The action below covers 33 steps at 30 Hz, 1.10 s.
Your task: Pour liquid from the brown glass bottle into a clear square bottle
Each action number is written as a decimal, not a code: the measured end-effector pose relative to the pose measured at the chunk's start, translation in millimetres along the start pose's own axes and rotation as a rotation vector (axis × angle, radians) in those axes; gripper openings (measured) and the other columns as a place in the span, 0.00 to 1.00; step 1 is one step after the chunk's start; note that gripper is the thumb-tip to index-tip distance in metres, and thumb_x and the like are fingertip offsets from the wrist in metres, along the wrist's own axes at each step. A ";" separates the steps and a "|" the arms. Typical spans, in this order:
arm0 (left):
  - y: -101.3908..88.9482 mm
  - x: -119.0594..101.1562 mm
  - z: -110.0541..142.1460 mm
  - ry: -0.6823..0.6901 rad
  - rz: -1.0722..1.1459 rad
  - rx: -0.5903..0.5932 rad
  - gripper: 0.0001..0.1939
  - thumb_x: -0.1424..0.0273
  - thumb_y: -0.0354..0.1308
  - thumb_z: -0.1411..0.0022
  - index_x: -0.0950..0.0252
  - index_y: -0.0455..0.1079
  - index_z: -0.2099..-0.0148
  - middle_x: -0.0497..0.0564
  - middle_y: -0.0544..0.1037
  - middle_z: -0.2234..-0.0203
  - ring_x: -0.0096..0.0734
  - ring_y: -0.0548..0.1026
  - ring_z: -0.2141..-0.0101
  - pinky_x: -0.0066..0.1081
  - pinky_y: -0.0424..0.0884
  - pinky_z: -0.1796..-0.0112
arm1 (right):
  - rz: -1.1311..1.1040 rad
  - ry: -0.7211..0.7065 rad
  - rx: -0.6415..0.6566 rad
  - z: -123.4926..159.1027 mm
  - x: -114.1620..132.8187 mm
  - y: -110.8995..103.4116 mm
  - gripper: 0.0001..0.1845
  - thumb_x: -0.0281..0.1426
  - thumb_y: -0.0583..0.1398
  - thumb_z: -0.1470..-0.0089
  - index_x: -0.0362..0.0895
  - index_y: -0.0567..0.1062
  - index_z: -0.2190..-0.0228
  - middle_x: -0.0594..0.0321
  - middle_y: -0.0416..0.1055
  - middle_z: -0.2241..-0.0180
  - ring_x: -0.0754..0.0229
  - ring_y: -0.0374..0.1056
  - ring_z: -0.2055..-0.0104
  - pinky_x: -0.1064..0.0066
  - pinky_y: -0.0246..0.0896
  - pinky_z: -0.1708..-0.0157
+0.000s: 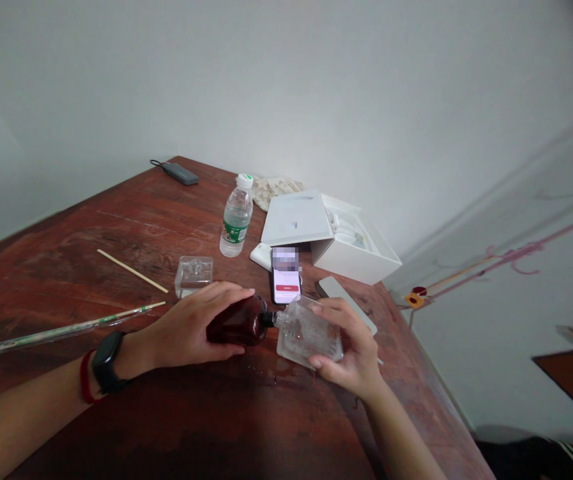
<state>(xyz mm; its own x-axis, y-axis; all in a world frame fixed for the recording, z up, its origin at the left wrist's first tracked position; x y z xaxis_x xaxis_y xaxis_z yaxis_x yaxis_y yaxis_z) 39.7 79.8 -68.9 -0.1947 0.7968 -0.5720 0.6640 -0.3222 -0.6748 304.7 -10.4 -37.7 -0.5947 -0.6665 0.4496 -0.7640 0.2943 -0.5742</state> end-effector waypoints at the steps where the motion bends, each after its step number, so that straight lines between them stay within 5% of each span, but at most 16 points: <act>1: 0.0 -0.3 -0.2 -0.001 -0.001 -0.003 0.40 0.62 0.72 0.37 0.55 0.57 0.30 0.55 0.74 0.41 0.47 0.75 0.44 0.43 0.73 0.44 | -0.001 0.001 0.001 -0.1 -0.1 0.1 0.29 0.52 0.65 0.37 0.51 0.74 0.41 0.53 0.76 0.51 0.47 0.75 0.52 0.56 0.73 0.56; 33: 0.9 0.0 0.2 -0.001 0.010 -0.010 0.40 0.62 0.73 0.38 0.56 0.58 0.30 0.56 0.74 0.41 0.48 0.75 0.44 0.44 0.74 0.43 | 0.018 0.003 -0.025 -1.3 1.0 0.5 0.29 0.53 0.66 0.39 0.50 0.76 0.43 0.51 0.77 0.53 0.46 0.76 0.54 0.54 0.75 0.59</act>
<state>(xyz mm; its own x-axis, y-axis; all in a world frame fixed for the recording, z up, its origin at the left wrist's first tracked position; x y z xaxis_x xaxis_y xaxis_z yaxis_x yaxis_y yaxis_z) 40.1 79.4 -69.6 -0.1885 0.7930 -0.5793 0.6732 -0.3252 -0.6642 303.4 -10.0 -36.7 -0.6092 -0.6586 0.4417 -0.7592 0.3234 -0.5648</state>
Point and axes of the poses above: each hand's wrist, its own z-axis away from the middle knuckle, its own y-axis out of the palm, x = y × z, the point moved 4 cm from there along -z, towards the middle knuckle
